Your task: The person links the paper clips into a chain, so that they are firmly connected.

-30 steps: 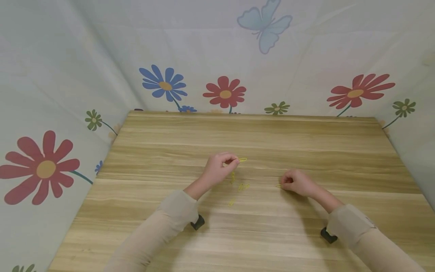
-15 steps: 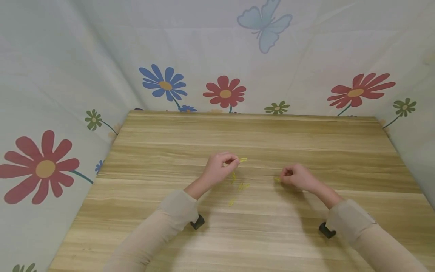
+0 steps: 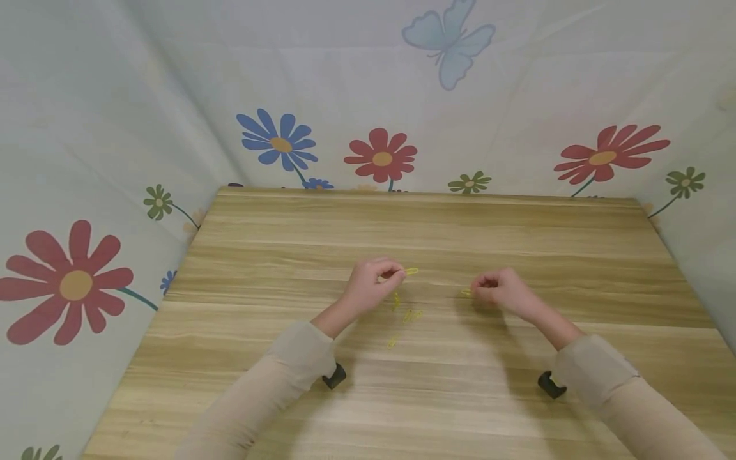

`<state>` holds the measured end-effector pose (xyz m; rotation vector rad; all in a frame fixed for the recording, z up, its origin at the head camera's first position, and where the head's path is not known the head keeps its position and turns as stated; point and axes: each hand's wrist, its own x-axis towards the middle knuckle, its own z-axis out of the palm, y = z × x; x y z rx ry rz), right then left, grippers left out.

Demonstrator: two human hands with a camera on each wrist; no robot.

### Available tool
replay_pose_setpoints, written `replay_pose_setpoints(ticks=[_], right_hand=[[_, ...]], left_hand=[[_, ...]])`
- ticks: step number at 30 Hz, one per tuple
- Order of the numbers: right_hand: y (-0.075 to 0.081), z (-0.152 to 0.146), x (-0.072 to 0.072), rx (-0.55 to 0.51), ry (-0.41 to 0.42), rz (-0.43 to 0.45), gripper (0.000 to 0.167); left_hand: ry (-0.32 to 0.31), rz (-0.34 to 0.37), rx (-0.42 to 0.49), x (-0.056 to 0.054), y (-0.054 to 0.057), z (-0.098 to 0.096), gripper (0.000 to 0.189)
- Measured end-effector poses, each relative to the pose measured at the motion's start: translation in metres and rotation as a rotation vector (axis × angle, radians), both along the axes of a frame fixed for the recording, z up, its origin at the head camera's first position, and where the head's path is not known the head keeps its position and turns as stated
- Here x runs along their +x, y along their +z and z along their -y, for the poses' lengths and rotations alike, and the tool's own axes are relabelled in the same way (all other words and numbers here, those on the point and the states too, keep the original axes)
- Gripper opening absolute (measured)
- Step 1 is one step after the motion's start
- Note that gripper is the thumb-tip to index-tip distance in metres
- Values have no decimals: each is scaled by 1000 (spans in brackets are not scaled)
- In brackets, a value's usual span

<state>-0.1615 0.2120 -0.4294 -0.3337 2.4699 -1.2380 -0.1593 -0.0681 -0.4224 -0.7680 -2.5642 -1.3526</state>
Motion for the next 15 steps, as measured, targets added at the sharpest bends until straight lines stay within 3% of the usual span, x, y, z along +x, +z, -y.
replay_pose_setpoints(ticks=[15], right_hand=[[32,5,-5,-35,-54,23,26]], left_hand=[[3,28,-18,2,3,-2,15]])
